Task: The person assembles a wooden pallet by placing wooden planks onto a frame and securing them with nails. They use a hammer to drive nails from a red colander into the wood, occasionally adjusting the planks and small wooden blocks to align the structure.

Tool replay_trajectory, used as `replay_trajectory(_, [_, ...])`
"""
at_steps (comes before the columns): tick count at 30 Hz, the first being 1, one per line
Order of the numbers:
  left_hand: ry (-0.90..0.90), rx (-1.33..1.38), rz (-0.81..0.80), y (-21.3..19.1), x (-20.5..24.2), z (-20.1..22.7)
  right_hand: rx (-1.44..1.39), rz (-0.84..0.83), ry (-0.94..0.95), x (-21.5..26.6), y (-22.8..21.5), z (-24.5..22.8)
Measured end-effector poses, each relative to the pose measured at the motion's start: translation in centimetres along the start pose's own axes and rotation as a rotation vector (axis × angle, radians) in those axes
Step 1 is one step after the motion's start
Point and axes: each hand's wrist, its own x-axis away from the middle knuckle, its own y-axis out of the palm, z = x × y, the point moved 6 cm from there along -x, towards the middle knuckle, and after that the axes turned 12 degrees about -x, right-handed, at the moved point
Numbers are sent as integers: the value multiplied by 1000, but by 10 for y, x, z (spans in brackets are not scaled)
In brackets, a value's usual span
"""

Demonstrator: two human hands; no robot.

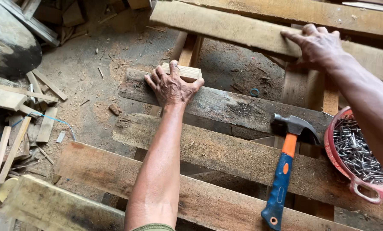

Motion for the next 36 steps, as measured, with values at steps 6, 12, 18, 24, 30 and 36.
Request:
replay_trajectory(6, [-22, 85, 137, -12, 9, 0, 108, 112, -136, 27, 25, -5])
replay_trajectory(12, [-22, 49, 238, -6, 14, 2, 220, 180, -192, 64, 32, -23])
replay_trajectory(18, [20, -35, 51, -1, 5, 7, 200, -64, -165, 93, 11, -56])
replay_trajectory(24, [-15, 86, 132, -22, 19, 9, -468, -6, -80, 73, 25, -5])
replay_trajectory(30, [46, -93, -9, 16, 0, 6, -177, -90, 141, 41, 29, 45])
replay_trajectory(36, [62, -136, -62, 13, 0, 7, 335, -138, -11, 47, 4, 44])
